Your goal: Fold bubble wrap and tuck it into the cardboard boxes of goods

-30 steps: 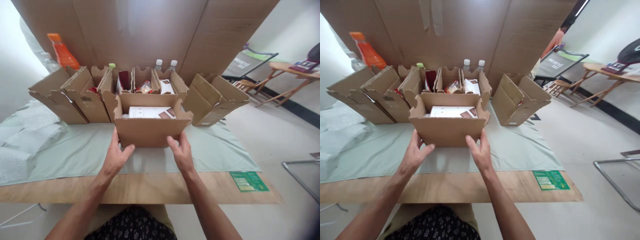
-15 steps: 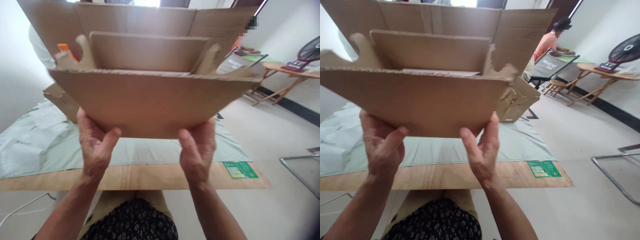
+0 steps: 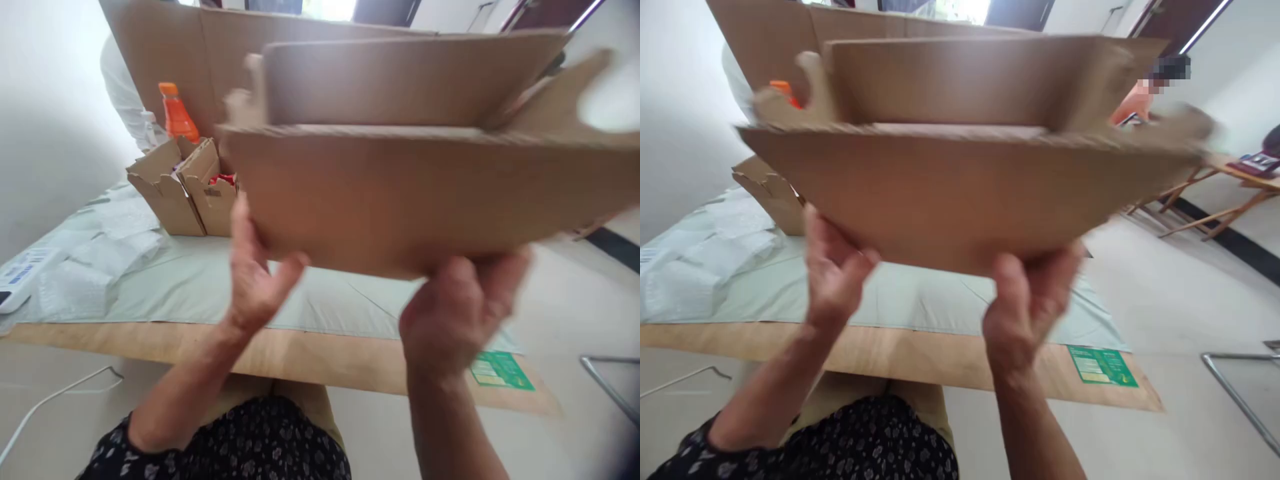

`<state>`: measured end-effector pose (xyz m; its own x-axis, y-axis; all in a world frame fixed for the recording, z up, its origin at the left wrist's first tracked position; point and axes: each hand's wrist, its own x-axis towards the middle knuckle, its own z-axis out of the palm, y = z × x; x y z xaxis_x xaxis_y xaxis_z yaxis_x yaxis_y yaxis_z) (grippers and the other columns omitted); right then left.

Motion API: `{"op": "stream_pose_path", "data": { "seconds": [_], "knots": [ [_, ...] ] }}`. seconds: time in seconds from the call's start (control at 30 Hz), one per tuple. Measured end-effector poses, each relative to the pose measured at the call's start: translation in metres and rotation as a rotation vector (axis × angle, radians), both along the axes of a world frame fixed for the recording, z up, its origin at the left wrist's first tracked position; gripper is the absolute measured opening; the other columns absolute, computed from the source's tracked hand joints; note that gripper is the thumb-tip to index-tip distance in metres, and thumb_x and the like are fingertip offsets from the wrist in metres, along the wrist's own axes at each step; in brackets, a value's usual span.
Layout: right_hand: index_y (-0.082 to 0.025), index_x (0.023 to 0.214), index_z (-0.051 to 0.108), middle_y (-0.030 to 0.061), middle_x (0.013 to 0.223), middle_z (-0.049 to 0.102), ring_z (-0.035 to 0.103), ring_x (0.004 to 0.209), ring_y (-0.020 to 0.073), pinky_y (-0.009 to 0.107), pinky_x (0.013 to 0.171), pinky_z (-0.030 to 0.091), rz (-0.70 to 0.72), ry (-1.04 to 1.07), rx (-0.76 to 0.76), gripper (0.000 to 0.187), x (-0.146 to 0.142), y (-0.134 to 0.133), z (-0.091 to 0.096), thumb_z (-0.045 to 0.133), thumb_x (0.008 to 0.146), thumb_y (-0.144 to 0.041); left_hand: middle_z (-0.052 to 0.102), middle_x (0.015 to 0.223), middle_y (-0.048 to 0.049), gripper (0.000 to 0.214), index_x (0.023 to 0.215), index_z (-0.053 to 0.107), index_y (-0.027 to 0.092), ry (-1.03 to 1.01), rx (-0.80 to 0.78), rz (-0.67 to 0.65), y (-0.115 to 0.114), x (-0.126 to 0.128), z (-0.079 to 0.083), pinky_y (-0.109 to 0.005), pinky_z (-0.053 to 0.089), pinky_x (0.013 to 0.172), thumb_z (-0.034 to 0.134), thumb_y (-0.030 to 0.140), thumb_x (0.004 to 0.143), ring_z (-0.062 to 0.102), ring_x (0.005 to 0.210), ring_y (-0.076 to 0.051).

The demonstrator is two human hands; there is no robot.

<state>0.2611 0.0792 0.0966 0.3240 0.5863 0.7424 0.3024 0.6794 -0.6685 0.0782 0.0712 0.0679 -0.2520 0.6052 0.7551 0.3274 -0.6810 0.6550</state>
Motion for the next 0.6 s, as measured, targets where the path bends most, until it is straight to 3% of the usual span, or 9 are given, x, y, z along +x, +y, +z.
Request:
{"op": "stream_pose_path", "data": {
  "seconds": [0.07,0.17,0.3,0.37,0.47,0.6],
  "knots": [
    [-0.039,0.116,0.067,0.0042,0.132,0.067,0.053,0.140,0.0354,0.058,0.121,0.039,-0.075,0.118,0.045,0.027,0.010,-0.012,-0.009,0.060,0.091,-0.031,0.051,0.154,-0.0114,0.072,0.158,0.030,0.031,0.013,-0.089,-0.025,-0.006,0.016,-0.013,-0.046,0.054,0.112,0.058,0.058,0.097,0.053,0.142,-0.032],
    [-0.040,0.131,0.062,0.0047,0.138,0.063,0.052,0.141,0.0352,0.060,0.121,0.039,0.006,0.068,-0.060,0.038,0.004,-0.021,-0.028,0.061,0.093,-0.037,0.060,0.141,-0.0097,0.064,0.152,0.038,0.031,-0.018,-0.112,-0.026,-0.016,0.004,-0.025,-0.042,0.057,0.107,0.063,0.052,0.097,0.060,0.133,-0.029],
    [-0.034,0.155,0.035,0.0119,0.149,0.052,0.050,0.143,0.0346,0.056,0.113,0.048,0.157,-0.147,-0.123,0.058,-0.025,0.004,-0.024,0.046,0.100,-0.050,0.057,0.143,-0.0021,0.064,0.142,0.048,0.032,-0.051,0.000,0.038,0.003,-0.040,-0.007,-0.043,0.049,0.117,0.072,0.058,0.089,0.053,0.141,-0.030],
    [-0.032,0.154,0.036,0.0124,0.148,0.051,0.049,0.143,0.0343,0.055,0.113,0.048,0.132,-0.158,-0.084,0.057,-0.026,0.016,-0.017,0.045,0.100,-0.049,0.055,0.146,-0.0019,0.068,0.143,0.046,0.032,-0.067,0.038,0.024,0.014,-0.040,-0.002,-0.044,0.046,0.120,0.074,0.059,0.087,0.051,0.143,-0.030],
    [-0.028,0.134,0.053,0.0100,0.126,0.058,0.057,0.126,0.0317,0.051,0.107,0.049,0.036,-0.002,-0.015,0.042,0.000,0.014,-0.025,0.057,0.096,-0.044,0.051,0.153,-0.0078,0.077,0.152,0.038,0.031,-0.119,-0.050,-0.058,0.014,-0.006,-0.020,-0.048,0.044,0.122,0.073,0.053,0.088,0.049,0.146,-0.032],
    [-0.022,0.115,0.061,0.0046,0.105,0.058,0.057,0.107,0.0248,0.042,0.100,0.047,-0.032,0.145,-0.061,0.030,0.050,-0.006,-0.072,0.067,0.091,-0.039,0.047,0.160,-0.0126,0.085,0.161,0.031,0.028,-0.207,-0.275,-0.224,-0.007,0.047,-0.070,-0.054,0.039,0.125,0.073,0.033,0.087,0.047,0.148,-0.034]
  ]
}}
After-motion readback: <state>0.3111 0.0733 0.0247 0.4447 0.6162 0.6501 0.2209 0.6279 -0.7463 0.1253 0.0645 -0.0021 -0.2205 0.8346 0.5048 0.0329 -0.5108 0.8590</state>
